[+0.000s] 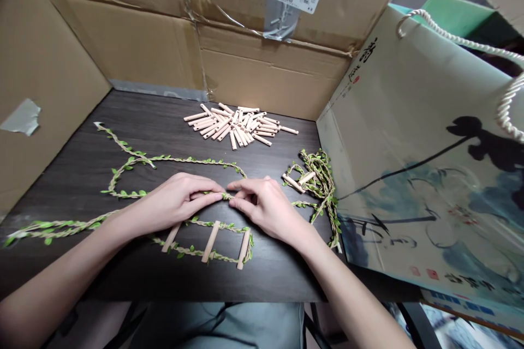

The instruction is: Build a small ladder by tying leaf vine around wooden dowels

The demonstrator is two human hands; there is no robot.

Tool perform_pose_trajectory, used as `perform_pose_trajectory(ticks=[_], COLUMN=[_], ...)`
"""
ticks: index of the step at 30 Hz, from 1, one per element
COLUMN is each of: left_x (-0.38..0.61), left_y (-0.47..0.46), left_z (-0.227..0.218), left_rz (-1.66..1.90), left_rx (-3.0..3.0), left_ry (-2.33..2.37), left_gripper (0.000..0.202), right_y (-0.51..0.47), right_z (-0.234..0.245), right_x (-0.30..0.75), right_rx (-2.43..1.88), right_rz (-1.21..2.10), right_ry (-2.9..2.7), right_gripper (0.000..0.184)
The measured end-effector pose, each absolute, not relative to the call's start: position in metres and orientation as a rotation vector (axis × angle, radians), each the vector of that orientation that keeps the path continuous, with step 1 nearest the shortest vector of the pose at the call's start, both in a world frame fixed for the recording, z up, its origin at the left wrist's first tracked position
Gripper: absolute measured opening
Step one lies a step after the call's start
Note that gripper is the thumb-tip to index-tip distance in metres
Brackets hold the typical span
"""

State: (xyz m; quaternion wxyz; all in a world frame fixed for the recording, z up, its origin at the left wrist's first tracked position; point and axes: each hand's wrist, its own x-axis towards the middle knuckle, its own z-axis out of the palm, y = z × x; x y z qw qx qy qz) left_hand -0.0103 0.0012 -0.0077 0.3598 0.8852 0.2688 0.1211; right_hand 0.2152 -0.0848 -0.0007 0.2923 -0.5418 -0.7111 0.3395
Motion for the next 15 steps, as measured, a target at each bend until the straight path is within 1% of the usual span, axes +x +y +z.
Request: perform_pose_trajectory(ticks=[3,9,15], left_x=[-0.0114,-0.0121,-0.0113], left_y=[0.0035,0.0046,0.0038], left_z=[-0.0083,-0.0046,0.0001], left_rz=[0.303,0.279,0.277], left_rx=[2.235,2.159,2.158], left_ry=[0.683,0.671,0.670], left_gripper=[0.037,0.037,0.036], right_y=[-0.0863,-0.0882,-0.0871], right_z=[0.0009,0.0015,0.0044], right_x=[0.2143,0.2167,0.2208], right_rx=[-1.414,-1.427,-1.455], right_rz=[0.945,0.940,0.908], right_ry=[-1.889,-1.920,-1.955], right_gripper=[0.022,0.010,0.008])
